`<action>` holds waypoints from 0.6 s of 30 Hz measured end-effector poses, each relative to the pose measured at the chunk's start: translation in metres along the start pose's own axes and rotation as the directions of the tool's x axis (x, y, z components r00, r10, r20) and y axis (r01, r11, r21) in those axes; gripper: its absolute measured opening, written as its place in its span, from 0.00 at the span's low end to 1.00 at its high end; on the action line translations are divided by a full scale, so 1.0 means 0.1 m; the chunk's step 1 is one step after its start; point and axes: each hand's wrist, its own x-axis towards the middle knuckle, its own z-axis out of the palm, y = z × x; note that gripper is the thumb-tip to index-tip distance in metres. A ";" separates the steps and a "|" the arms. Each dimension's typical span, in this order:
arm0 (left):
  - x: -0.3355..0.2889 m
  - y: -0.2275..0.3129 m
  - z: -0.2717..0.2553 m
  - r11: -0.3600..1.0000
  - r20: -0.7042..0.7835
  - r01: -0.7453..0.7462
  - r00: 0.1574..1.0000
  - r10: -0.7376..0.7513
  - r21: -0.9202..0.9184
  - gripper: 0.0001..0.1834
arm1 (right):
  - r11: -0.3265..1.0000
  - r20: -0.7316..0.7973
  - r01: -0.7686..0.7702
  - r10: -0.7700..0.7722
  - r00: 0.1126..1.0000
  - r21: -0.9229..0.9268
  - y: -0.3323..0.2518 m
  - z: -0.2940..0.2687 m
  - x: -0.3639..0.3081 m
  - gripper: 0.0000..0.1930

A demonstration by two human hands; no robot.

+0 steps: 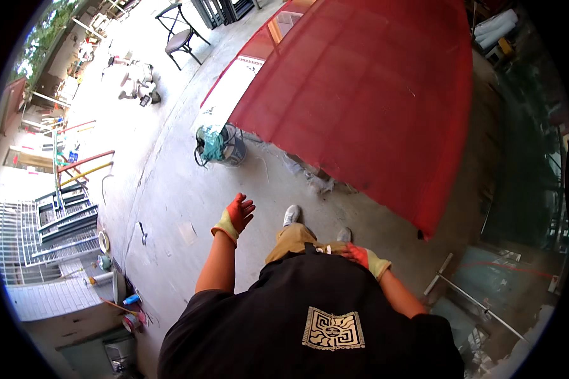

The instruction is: The person measures a large pane of glass on a workbench using a tape measure and marks it with a pen, then moves a wooden guide and a large metal T-square over the surface.

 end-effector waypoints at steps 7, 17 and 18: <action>1.24 0.93 -0.17 0.950 0.068 -0.023 0.997 0.046 -0.312 0.54 | 0.567 -0.478 0.306 0.181 0.860 0.765 -0.04 0.53 0.32 0.43; 1.99 1.29 -0.10 0.854 0.213 -0.051 0.959 0.186 -0.517 0.37 | -0.007 -0.763 0.798 -0.298 0.574 0.603 -0.15 0.43 1.01 0.32; 1.96 1.31 -0.08 0.862 0.230 -0.056 0.953 0.196 -0.505 0.38 | 0.008 -0.803 0.821 -0.204 0.560 0.571 -0.22 0.48 1.02 0.32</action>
